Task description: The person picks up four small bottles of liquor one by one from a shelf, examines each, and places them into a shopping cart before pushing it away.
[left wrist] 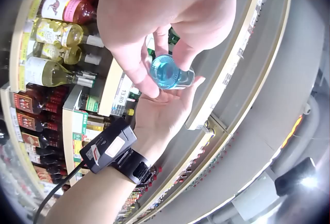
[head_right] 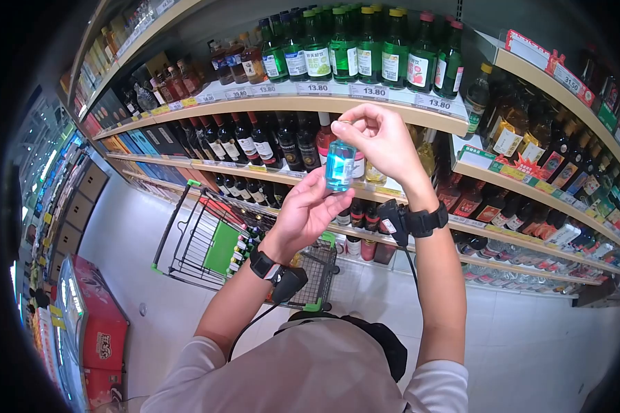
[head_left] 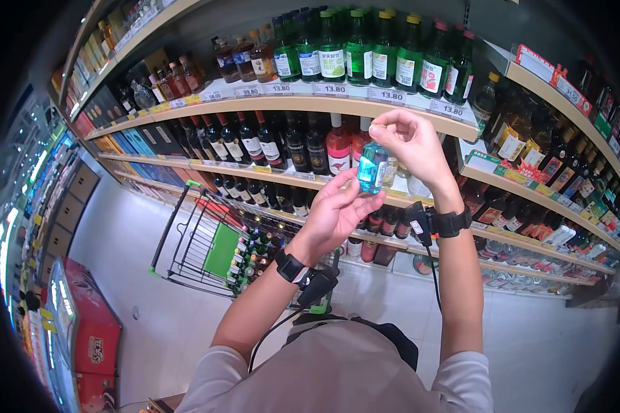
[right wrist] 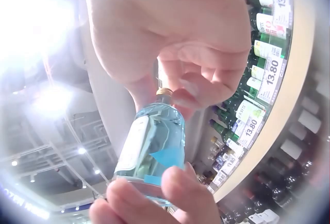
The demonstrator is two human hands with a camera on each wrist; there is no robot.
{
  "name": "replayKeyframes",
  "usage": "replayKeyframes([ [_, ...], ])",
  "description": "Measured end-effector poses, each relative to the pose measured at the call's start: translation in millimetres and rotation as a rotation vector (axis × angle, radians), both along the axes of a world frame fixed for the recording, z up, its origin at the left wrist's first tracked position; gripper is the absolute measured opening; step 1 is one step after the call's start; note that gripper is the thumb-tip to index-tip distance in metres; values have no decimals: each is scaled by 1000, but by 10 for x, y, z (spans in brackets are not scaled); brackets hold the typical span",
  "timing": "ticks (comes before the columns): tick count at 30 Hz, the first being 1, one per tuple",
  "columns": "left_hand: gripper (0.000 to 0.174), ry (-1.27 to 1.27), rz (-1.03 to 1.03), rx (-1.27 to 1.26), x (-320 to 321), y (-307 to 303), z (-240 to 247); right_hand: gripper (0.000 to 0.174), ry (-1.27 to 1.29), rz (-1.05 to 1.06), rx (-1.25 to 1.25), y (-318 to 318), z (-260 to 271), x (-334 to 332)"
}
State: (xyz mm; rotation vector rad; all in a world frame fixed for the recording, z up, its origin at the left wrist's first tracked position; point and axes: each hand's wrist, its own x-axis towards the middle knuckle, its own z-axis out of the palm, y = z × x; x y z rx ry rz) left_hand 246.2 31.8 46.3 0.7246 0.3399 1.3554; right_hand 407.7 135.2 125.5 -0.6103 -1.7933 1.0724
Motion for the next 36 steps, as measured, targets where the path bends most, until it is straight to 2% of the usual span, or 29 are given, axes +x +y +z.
replayKeyframes([
  [3, 36, -54, -62, -25, -47, -17, -34, 27, 26, 175, -78, -97, 56, 7],
  [7, 37, -133, -101, -15, -49, -24, -101, 30, 20, 246, -112, -74, 29, 29],
  [10, 39, -114, -152, 41, -77, -15, -137, 27, 46, 246, -65, -43, -30, 1],
  [13, 41, -55, -59, -95, -28, -76, 7, 24, 109, 194, -19, 28, -124, -57],
  [16, 41, 15, 97, -48, 7, -108, -21, 23, 104, 180, -53, 35, -165, -78],
  [19, 40, 114, 122, -19, -63, -92, -108, 22, -8, 153, -35, 72, -244, -109],
  [20, 39, 64, 127, -42, -67, -97, -117, 23, -20, 165, -28, 75, -273, -130],
  [23, 38, -14, 51, -89, -164, -131, -161, 23, 75, 221, -24, 48, -302, -217],
  [24, 38, -56, 32, -96, -182, -138, -176, 28, 49, 265, -117, -20, -214, -189],
  [28, 41, -183, -54, -132, -321, -161, -268, 27, 40, 328, -164, -31, -238, -291],
  [31, 41, -144, -109, -174, -423, -199, -262, 24, 38, 238, -102, 11, -335, -453],
  [36, 39, -55, -39, -170, -696, -243, -289, 21, -6, 174, -86, -16, -362, -734],
])
